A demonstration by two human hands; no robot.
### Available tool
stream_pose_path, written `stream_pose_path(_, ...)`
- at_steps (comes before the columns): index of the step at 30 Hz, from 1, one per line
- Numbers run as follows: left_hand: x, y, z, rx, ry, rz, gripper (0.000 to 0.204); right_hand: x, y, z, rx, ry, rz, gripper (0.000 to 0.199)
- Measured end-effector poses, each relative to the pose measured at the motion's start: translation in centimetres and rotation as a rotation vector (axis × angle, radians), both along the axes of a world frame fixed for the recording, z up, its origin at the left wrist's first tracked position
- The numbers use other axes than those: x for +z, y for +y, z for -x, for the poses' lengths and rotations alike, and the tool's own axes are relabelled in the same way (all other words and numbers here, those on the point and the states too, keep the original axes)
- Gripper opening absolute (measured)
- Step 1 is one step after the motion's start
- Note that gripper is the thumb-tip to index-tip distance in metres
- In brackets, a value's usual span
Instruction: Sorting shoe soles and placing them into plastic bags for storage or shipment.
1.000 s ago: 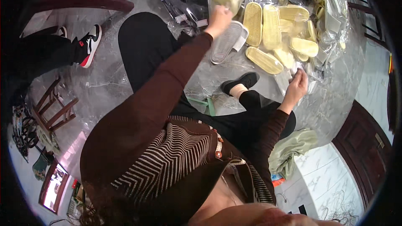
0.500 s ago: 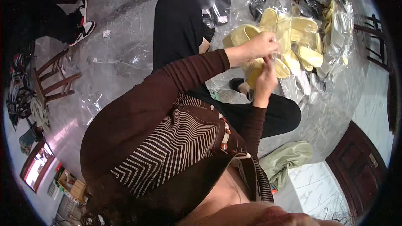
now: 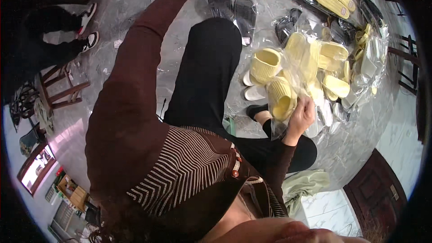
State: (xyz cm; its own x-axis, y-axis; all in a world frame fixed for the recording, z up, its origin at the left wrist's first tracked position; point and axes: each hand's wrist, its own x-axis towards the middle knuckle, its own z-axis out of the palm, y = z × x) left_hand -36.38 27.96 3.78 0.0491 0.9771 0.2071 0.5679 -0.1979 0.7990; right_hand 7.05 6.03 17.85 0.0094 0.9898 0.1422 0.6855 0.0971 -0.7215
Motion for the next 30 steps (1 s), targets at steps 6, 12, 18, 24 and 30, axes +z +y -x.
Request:
stream_pose_path(6, -17.0, 5.9, 4.6, 0.261, 0.333, 0.325, 0.026, -0.4, 3.3, 1.9, -0.086, 0.166, 0.215, 0.01)
stream_pose_path(12, -27.6, 7.9, -0.2, 0.41, 0.798, -0.109, 0.026, -1.3, 4.8, 1.2, 0.002, -0.103, 0.267, 0.009)
stream_pose_path(18, -26.8, 8.6, 1.7, -0.451, 0.954, 0.176, 0.024, 0.6, 5.3, 1.9, -0.094, 0.183, 0.327, 0.006)
stream_pose_path(24, -11.8, 5.3, -3.4, -0.325, 0.129, 0.525, 0.024, -1.1, 5.4, 0.9, -0.008, 0.08, 0.387, 0.007)
stream_pose_path(30, 4.6, 0.7, -9.1, -0.508, 0.134, 0.418, 0.026, -0.8, 5.4, 1.3, 0.075, 0.128, -0.014, 0.01)
